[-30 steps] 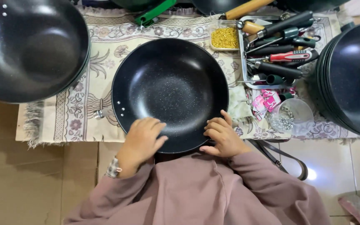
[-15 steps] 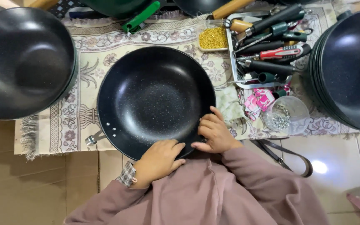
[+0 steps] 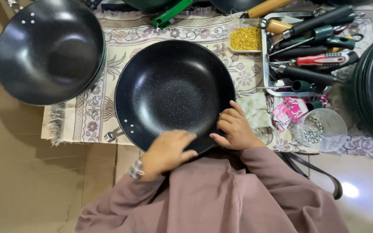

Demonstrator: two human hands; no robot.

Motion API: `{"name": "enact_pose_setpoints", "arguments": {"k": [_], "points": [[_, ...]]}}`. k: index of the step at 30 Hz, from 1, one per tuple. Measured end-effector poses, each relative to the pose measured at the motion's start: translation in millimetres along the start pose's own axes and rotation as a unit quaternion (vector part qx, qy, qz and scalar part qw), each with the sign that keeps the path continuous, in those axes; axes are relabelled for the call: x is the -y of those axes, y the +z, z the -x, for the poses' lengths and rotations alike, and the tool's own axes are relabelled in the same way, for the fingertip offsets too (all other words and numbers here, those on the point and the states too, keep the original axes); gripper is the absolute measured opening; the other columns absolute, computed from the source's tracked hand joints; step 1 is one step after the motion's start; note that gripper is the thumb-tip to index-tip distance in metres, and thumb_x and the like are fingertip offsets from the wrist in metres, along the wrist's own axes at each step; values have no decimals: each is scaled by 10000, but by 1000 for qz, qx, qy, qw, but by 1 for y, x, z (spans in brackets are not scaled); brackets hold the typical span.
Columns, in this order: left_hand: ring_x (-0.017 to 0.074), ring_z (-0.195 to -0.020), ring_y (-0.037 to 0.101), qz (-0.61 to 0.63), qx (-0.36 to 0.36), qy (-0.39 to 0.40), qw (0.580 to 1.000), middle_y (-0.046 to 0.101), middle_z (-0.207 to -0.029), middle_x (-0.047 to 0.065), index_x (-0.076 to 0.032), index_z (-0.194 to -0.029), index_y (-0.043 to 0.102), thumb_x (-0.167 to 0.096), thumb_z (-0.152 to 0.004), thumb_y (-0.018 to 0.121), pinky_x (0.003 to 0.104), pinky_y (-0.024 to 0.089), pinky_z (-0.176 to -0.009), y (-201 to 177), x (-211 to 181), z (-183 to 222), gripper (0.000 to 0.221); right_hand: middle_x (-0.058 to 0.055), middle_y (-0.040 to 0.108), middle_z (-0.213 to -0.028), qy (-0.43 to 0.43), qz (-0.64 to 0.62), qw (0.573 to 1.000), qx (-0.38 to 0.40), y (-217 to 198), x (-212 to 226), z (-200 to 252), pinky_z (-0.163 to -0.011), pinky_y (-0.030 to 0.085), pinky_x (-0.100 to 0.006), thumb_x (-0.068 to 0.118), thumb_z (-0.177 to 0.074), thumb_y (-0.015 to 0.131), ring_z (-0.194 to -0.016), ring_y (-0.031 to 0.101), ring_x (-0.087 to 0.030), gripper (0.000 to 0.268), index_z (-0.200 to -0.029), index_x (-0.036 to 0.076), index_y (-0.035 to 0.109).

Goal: Attaching a handle to a wok using a screwdriver and screws in an appliance store setting.

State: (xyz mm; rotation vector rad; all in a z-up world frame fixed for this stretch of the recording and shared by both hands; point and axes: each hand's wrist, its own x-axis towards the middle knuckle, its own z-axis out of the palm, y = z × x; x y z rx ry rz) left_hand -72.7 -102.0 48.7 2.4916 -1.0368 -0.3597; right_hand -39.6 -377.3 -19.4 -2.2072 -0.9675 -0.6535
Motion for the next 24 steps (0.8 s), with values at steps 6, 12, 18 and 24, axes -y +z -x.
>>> {"name": "enact_pose_setpoints", "arguments": {"k": [6,12,18,24], "points": [[301,-1123,670,-159,-209,-82,961,696,-1135,100,-147,-1299,665,-483,-932,650,434,516,-933,-34,66,44,498,-87,690,-1017,23,34,999,12,-3,7,5,-1224,271,-561,440,-969,649,-1096,632,-293,339,-822,135,646],[365,-1234,628,-215,-220,-145,940,689,-1198,117,-159,-1276,687,-542,-949,609,496,460,-1051,-31,81,84,510,-142,646,-1351,81,42,993,-72,-9,17,24,-1210,298,-563,265,-958,702,-1282,553,-363,151,-995,121,724],[341,-1254,607,-152,-136,-65,977,683,-1230,84,-215,-1287,665,-684,-922,527,534,428,-1059,-3,50,57,611,-152,653,-1337,115,23,992,-50,-25,31,36,-1146,394,-566,313,-936,727,-1192,597,-400,198,-1016,133,729],[326,-1239,627,-41,0,-29,999,701,-1222,109,-188,-1319,658,-570,-967,549,533,424,-1076,14,32,45,531,-160,629,-1371,135,38,990,-34,-31,32,56,-1155,400,-550,360,-907,752,-1227,590,-400,316,-1128,138,716]]}}
